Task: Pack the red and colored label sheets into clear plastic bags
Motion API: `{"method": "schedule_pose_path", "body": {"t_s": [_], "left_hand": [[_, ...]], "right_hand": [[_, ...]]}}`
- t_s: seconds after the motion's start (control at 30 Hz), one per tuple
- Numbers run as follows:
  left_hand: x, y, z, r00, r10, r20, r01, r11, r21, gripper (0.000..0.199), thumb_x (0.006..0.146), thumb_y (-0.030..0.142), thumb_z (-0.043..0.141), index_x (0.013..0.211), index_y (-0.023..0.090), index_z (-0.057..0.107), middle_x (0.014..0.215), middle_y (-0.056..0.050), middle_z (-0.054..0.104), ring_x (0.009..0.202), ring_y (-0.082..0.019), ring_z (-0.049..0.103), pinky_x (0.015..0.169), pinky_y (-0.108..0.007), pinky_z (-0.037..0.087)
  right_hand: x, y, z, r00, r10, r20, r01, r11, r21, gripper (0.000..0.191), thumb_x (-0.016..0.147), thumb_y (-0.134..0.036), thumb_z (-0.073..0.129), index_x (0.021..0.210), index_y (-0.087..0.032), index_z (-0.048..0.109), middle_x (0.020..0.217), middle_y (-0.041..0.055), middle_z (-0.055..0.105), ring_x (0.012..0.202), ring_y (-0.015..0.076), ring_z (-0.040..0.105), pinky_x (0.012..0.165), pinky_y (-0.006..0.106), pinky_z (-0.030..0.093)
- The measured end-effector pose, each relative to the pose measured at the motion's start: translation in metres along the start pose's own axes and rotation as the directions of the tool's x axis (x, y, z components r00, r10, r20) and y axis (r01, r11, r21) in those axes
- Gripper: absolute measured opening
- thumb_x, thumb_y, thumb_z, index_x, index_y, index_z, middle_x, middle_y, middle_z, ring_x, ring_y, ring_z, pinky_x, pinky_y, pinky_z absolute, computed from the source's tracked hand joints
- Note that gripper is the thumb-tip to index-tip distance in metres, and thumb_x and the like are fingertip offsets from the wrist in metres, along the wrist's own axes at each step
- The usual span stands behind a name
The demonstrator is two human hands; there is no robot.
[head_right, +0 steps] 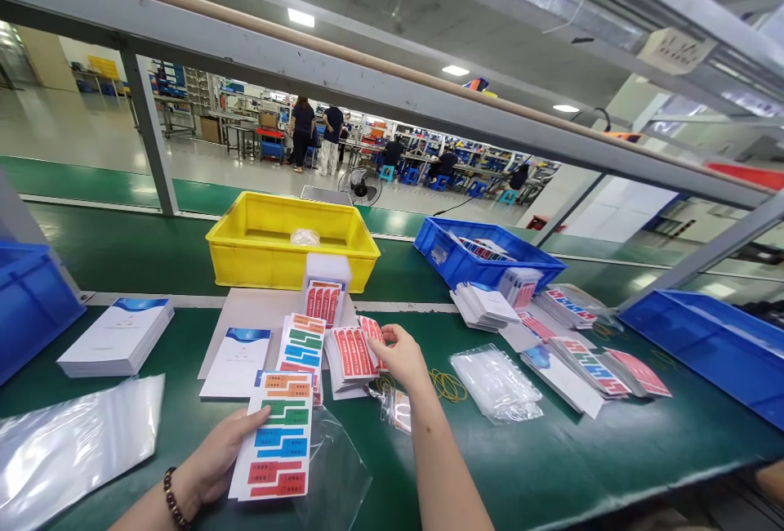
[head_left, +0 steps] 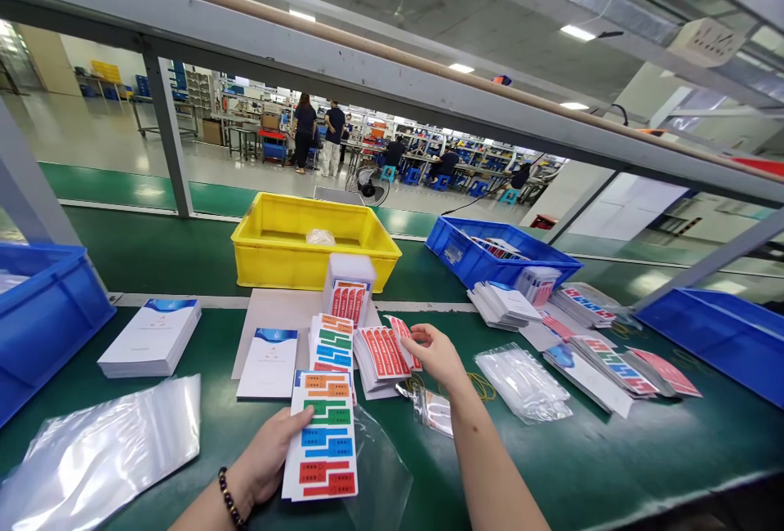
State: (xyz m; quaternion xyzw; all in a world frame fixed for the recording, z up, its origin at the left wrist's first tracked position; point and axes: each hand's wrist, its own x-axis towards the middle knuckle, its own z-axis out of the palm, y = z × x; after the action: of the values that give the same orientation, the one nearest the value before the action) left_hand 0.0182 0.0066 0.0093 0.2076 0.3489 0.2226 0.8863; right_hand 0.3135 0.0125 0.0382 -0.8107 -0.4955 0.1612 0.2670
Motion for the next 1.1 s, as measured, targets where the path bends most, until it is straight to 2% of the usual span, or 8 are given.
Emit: {"method": "schedule_pose_path", "body": {"t_s": [0.23,0.3,0.4,0.57,0.7,0.77,0.9,1.1], "left_hand": [[-0.007,0.005,0.010,0.998,-0.017,-0.054,0.018,1.000,0.020,0.033,0.080,0.025,0.060,0.103,0.004,0.051,0.092,-0.019,0.067,0.079,-0.028,0.066,0.072,-0.037,0.054],[-0.008,0.006,0.012,0.997,-0.012,-0.072,0.014,1.000,0.023,0.031,0.081,0.024,0.058,0.104,0.004,0.050,0.092,-0.019,0.067,0.080,-0.028,0.066,0.072,-0.037,0.054],[-0.007,0.006,0.012,0.997,0.000,-0.083,0.002,1.000,0.014,0.031,0.082,0.023,0.057,0.105,0.004,0.049,0.093,-0.019,0.067,0.084,-0.029,0.065,0.075,-0.038,0.053],[-0.005,0.005,0.013,0.995,0.010,-0.095,-0.010,1.000,0.007,0.029,0.083,0.023,0.055,0.104,0.003,0.051,0.091,-0.019,0.067,0.083,-0.029,0.065,0.074,-0.039,0.053],[-0.003,0.001,0.013,0.995,0.034,-0.089,-0.033,0.999,0.015,0.034,0.081,0.029,0.058,0.104,0.005,0.053,0.091,-0.017,0.068,0.081,-0.029,0.066,0.072,-0.037,0.053],[-0.001,-0.001,0.011,0.997,0.031,-0.071,-0.029,0.999,0.021,0.043,0.078,0.038,0.061,0.104,0.005,0.055,0.090,-0.017,0.068,0.080,-0.029,0.066,0.072,-0.037,0.053],[0.002,-0.004,0.006,0.999,0.030,-0.022,-0.028,0.997,0.068,0.056,0.068,0.043,0.070,0.106,0.005,0.055,0.093,-0.017,0.068,0.084,-0.028,0.065,0.077,-0.036,0.052],[0.005,-0.007,0.002,0.989,0.108,0.104,-0.126,0.975,0.182,0.049,0.067,0.036,0.073,0.102,0.005,0.058,0.097,-0.018,0.066,0.083,-0.030,0.065,0.075,-0.038,0.052]], "right_hand": [[-0.011,-0.010,0.013,0.999,0.045,-0.031,-0.046,0.998,-0.037,0.066,0.059,-0.038,0.068,0.117,-0.012,0.050,0.112,0.0140,0.057,0.104,0.0283,0.051,0.079,0.031,0.037],[-0.010,-0.011,0.010,0.995,0.077,-0.068,-0.078,0.997,-0.007,0.055,0.066,-0.034,0.061,0.114,-0.009,0.052,0.110,0.0166,0.057,0.104,0.0299,0.051,0.081,0.034,0.037],[-0.012,-0.010,0.000,0.994,0.095,-0.061,-0.089,0.991,0.101,0.031,0.076,-0.034,0.047,0.090,-0.010,0.061,0.091,0.0139,0.063,0.089,0.0266,0.058,0.073,0.032,0.040],[-0.044,-0.024,0.003,0.994,0.020,0.105,-0.058,0.926,0.374,0.039,0.076,-0.051,0.042,0.076,-0.014,0.055,0.070,0.0069,0.064,0.063,0.0178,0.061,0.056,0.025,0.044],[-0.083,-0.047,0.035,0.939,-0.104,0.327,-0.153,0.726,0.670,0.036,0.063,-0.049,0.060,0.065,-0.015,0.048,0.061,0.0028,0.060,0.056,0.0140,0.056,0.053,0.024,0.042],[-0.096,-0.056,0.055,0.931,-0.109,0.348,-0.186,0.680,0.710,0.033,0.062,-0.044,0.062,0.064,-0.015,0.047,0.060,0.0011,0.058,0.054,0.0121,0.054,0.052,0.022,0.040],[-0.107,-0.064,0.079,0.952,-0.110,0.285,-0.104,0.762,0.639,0.023,0.067,-0.032,0.057,0.060,-0.016,0.043,0.055,-0.0022,0.051,0.049,0.0086,0.045,0.048,0.019,0.033],[-0.111,-0.068,0.074,0.979,-0.120,0.167,0.067,0.953,0.296,0.021,0.071,-0.023,0.050,0.053,-0.015,0.042,0.054,-0.0029,0.048,0.051,0.0077,0.039,0.049,0.019,0.027]]}}
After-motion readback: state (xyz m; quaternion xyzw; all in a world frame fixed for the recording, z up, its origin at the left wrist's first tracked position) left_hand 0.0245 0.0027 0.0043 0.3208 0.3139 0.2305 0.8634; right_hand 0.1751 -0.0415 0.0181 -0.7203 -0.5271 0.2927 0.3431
